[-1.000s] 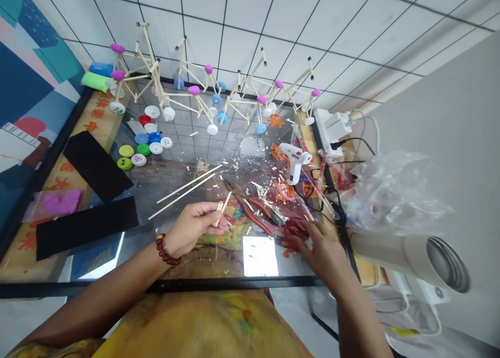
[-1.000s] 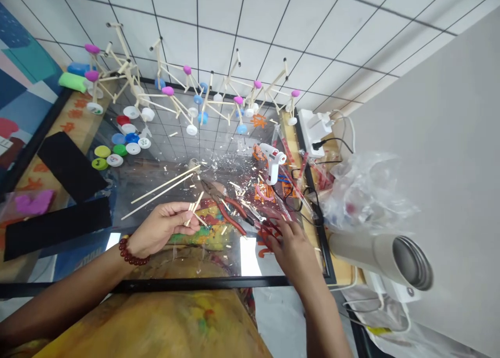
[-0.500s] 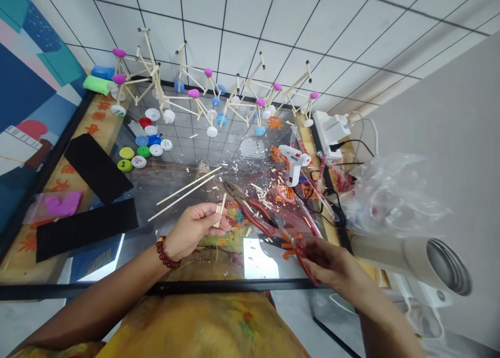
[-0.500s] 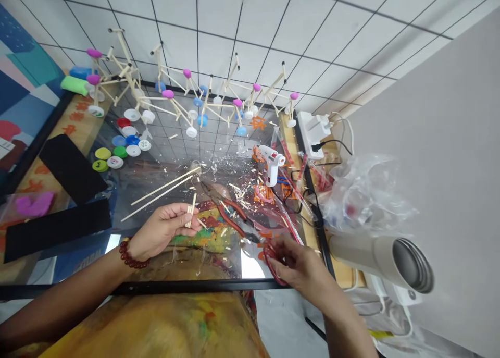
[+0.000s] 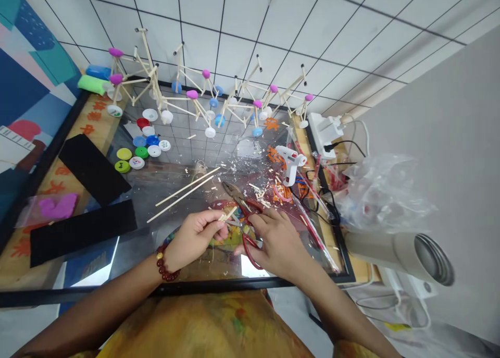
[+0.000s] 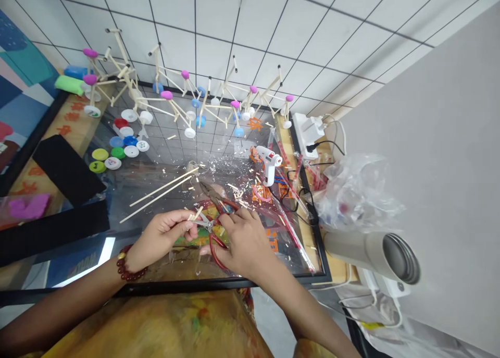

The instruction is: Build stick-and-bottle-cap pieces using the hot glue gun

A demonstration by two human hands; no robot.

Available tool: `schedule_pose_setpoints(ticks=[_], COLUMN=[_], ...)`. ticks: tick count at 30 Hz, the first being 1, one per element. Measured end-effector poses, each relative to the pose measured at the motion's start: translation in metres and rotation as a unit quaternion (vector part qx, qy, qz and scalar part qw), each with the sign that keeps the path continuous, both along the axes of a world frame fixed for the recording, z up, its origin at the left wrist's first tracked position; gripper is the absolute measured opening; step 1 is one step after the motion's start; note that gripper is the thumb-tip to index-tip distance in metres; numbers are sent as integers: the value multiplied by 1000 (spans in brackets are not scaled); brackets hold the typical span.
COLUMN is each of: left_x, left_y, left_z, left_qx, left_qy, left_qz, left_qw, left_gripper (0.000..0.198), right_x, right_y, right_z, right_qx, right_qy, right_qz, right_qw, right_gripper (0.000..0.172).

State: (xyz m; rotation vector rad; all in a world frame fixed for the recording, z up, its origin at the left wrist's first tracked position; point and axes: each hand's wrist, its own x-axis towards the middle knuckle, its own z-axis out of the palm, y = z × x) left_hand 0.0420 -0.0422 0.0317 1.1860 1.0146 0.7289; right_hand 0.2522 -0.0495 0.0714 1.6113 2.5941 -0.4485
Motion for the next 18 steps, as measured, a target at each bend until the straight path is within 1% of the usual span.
schedule_pose_setpoints(ticks=[3,8,12,15,18], left_x=[0,-1,-2,-1,0], left_y=[-2,-3,-7,-7,-6], left_z=[-1,-3,-4,-3,1], left_qx=[34,110,144,121,45], left_qy=[29,87,94,92,82], left_qz=[-11,-23,-48,-63,-83], left_qw=[999,990,984,986,992], left_gripper=[24,26,25,27,29], right_x=[-3,-7,-11,-11,-8], right_y=[1,0,-3,-4,-4], right_z=[-5,-10,-12,-15,-19], right_qx=[24,34,21,-6,-34], right_qy=[21,47,53,54,46], right_qz=[11,21,30,35,56], right_qw=[999,998,998,998,997], right_gripper=[38,34,27,22,17])
